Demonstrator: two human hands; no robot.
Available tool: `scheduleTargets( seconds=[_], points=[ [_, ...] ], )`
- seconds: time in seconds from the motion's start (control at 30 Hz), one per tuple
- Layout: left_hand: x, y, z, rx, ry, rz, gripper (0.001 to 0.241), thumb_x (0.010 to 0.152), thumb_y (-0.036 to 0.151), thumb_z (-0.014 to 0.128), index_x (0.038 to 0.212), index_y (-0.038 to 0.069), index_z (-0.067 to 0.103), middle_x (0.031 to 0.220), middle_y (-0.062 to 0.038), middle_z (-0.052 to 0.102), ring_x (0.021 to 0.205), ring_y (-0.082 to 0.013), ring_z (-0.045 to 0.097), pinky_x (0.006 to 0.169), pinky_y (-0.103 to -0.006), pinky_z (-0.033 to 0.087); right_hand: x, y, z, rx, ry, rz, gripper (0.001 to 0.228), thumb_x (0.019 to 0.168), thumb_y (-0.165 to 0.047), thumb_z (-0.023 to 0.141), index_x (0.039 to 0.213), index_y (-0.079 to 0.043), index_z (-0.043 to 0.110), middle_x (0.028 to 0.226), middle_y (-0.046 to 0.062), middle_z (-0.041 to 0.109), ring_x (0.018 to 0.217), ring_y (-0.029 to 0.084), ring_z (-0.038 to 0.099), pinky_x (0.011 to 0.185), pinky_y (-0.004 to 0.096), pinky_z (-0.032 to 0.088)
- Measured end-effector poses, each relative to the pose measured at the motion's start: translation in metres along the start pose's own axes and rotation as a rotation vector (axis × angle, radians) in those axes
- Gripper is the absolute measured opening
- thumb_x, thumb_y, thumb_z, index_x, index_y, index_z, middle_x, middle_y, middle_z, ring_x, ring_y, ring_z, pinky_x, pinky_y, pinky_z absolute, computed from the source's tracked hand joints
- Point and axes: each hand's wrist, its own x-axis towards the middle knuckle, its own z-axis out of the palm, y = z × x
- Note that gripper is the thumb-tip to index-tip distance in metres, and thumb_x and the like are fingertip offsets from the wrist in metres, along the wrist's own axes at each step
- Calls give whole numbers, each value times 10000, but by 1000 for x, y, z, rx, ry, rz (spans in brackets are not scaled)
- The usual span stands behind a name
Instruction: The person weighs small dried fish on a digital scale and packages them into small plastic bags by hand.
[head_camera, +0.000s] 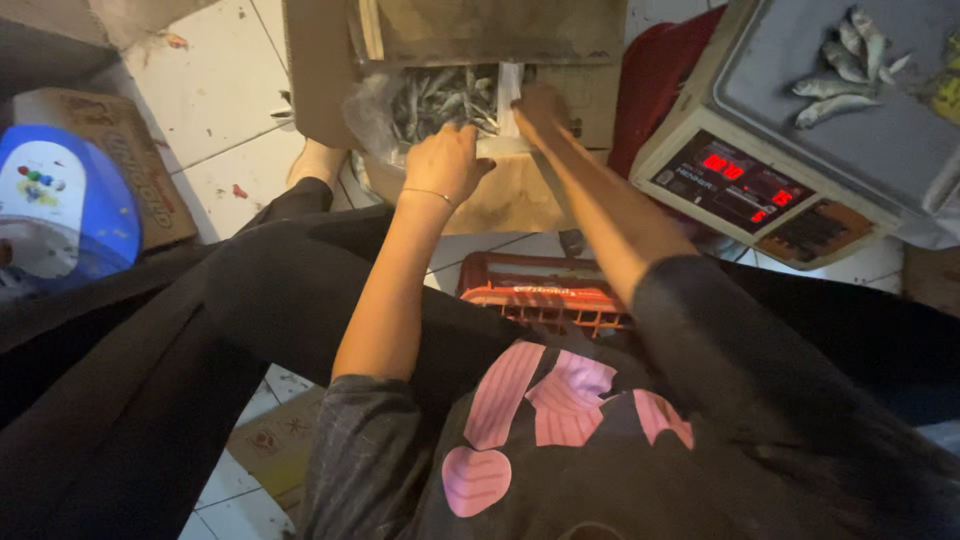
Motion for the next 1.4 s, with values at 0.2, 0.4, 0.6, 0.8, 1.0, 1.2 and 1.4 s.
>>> scheduleTargets(
  seconds=[0.2, 0.4, 0.6, 0.8, 1.0, 1.2, 1.4],
  points=[
    [11, -5, 15, 69, -26, -50, 449, 839, 453, 800, 1014, 60, 669, 1018, -178, 683, 908, -391, 705, 748, -542, 551, -5, 35, 3, 178, -8, -21, 226, 915, -142, 741, 1074, -64, 601, 954, 55, 665, 864, 190, 692, 717, 356, 576],
    [26, -5, 28, -64, -9, -86, 627, 844, 489, 811, 1207, 25, 596, 1174, -230, 655, 997, -426, 684, 795, -538, 554, -19, 20, -42, 828, 36, -103, 218, 912, -131, 746, 1056, -66, 596, 928, 30, 665, 836, 150, 703, 700, 329, 588],
    [50, -10, 30, -945, -98, -9, 974, 885, 442, 845, 1518, 5, 247, 1366, -180, 510, 1175, -299, 598, 904, -452, 572, -96, -7, -106, 1376, -321, -215, 413, 1025, -53, 738, 1393, -55, 550, 1122, 29, 616, 987, 136, 591, 817, 281, 510],
    [43, 22, 21, -1587, -407, 146, 331, 1036, 133, 771, 1285, -3, 600, 1196, -106, 683, 1105, -181, 675, 960, -348, 559, -154, -10, -146, 1628, -79, 45, 336, 905, -32, 670, 1231, -35, 588, 1088, 65, 672, 997, 187, 690, 817, 408, 625],
    [26, 54, -7, -1727, -432, 72, 160, 978, 94, 687, 1065, 80, 554, 1025, 21, 653, 948, -102, 661, 836, -330, 638, -184, 11, -164, 1750, -3, -88, 291, 953, 2, 670, 1228, -20, 579, 1127, 106, 680, 1012, 230, 711, 948, 405, 602],
    [21, 76, -22, -1523, -187, 212, 194, 982, 80, 687, 1160, 28, 634, 1014, -19, 717, 909, -99, 665, 803, -264, 559, -212, 42, -189, 1617, 223, -73, 322, 930, 32, 685, 1227, -47, 591, 1088, 63, 673, 988, 187, 683, 900, 377, 573],
    [21, 79, -32, -1360, -61, 189, 188, 1087, 148, 649, 1029, -18, 716, 863, 20, 615, 793, -51, 516, 703, -232, 430, -245, 81, -211, 1530, 300, 5, 242, 932, 55, 669, 1160, -15, 631, 1091, 69, 686, 981, 169, 673, 929, 320, 556]
  ],
)
